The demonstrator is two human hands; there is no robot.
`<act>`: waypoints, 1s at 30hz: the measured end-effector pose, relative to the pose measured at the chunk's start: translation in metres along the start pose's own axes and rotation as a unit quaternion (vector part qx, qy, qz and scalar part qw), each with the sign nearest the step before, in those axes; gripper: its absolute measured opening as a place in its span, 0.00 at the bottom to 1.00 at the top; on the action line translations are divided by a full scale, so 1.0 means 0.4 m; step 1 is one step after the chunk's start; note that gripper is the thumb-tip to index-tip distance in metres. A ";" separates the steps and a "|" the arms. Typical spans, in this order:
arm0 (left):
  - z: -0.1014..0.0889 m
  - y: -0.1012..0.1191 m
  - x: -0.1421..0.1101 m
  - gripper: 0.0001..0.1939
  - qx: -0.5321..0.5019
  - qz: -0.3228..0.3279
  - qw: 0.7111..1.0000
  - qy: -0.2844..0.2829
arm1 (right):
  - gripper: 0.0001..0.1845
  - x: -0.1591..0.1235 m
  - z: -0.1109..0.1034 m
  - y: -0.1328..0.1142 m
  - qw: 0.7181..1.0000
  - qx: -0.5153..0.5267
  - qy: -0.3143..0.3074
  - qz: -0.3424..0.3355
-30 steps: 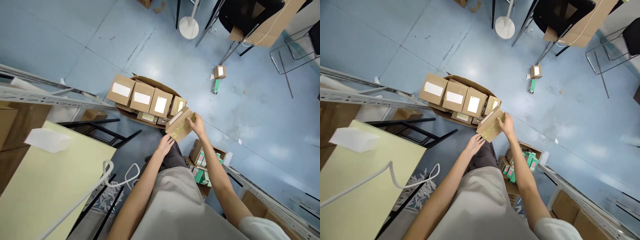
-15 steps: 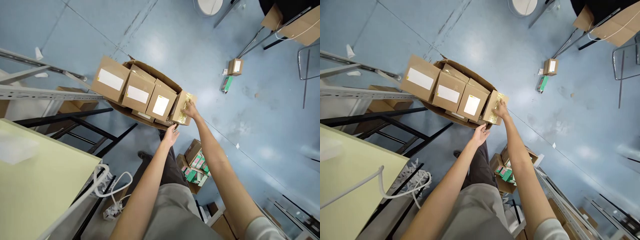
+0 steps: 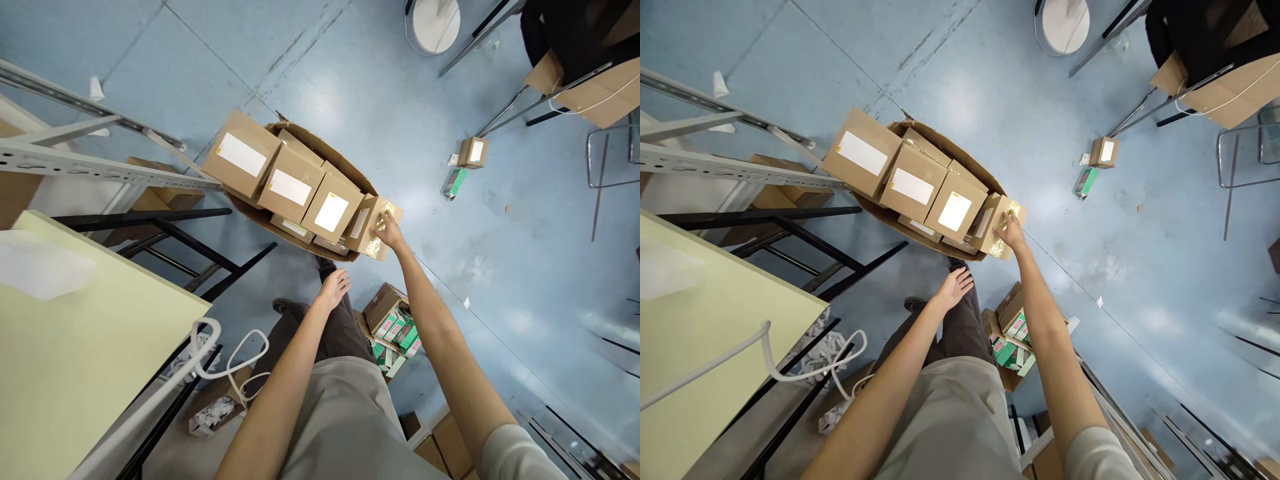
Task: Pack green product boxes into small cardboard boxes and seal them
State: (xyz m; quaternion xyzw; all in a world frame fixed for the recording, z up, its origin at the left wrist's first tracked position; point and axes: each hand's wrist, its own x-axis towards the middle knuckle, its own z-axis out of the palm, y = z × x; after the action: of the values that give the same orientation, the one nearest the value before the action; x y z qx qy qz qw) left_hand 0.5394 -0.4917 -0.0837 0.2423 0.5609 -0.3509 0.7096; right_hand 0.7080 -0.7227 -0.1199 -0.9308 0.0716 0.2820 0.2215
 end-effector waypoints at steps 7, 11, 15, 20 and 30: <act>0.065 0.025 0.082 0.13 -0.023 -0.010 1.000 0.001 | 0.49 0.088 -0.026 0.006 0.994 -0.059 0.090 0.017; 0.120 0.067 0.169 0.19 -0.046 -0.014 0.999 0.000 | 0.50 0.174 -0.022 0.012 0.996 -0.057 0.069 -0.004; 0.179 0.072 0.200 0.17 -0.074 -0.033 0.996 -0.037 | 0.46 0.171 -0.030 0.022 0.997 -0.056 0.059 0.004; 0.197 -0.006 0.138 0.13 -0.064 -0.060 0.995 -0.057 | 0.34 0.043 -0.099 0.108 0.993 0.043 0.107 0.024; 0.201 0.003 0.198 0.17 0.055 0.023 0.997 -0.041 | 0.59 0.068 0.028 0.238 0.962 0.263 0.058 0.048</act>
State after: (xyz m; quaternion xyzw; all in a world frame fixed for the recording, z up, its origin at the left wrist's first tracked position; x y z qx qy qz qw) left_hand 0.6005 -0.5680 -0.1401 0.2794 0.5053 -0.3741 0.7257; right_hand 0.7007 -0.8027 -0.1788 -0.8500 0.2008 0.2088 0.4400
